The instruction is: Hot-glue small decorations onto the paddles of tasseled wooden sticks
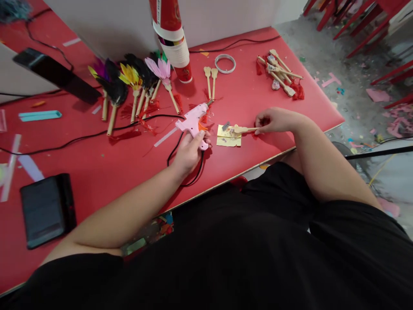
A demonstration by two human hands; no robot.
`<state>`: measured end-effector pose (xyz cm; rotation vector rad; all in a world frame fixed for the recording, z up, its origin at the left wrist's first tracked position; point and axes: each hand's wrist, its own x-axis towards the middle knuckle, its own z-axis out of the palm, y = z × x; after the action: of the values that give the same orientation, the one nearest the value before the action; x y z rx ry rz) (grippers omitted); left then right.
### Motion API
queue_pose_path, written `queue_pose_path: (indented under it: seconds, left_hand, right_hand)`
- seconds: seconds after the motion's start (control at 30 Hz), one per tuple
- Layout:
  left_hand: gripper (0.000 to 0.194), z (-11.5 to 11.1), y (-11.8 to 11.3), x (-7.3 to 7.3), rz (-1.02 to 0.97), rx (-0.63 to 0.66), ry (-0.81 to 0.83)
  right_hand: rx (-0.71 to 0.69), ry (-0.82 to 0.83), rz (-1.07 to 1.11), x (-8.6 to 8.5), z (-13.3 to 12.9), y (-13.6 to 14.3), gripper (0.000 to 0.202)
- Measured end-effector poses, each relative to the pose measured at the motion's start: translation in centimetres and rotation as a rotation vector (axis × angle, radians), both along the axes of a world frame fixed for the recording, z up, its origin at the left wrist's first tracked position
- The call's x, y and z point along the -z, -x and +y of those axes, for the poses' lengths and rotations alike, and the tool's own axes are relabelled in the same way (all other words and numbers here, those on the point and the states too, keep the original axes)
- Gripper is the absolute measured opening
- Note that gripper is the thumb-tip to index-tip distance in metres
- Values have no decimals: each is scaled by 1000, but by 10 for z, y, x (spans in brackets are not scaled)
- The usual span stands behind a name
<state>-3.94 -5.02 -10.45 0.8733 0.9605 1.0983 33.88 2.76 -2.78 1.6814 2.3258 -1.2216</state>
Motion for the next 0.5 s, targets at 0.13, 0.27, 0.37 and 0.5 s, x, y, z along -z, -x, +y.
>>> queue_pose_path:
  seconds: [0.13, 0.27, 0.37, 0.5]
  left_hand:
    - [29, -2, 50, -8, 149, 108, -73]
    - [19, -2, 68, -13, 192, 44, -109]
    - [15, -3, 62, -15, 153, 35, -100]
    - [16, -4, 57, -18, 99, 51, -100]
  right_hand:
    - [184, 32, 206, -5, -17, 4, 76]
    - [410, 34, 397, -2, -32, 21, 70]
    - [459, -23, 496, 5, -36, 37, 62]
    - [495, -76, 602, 17, -35, 54, 54]
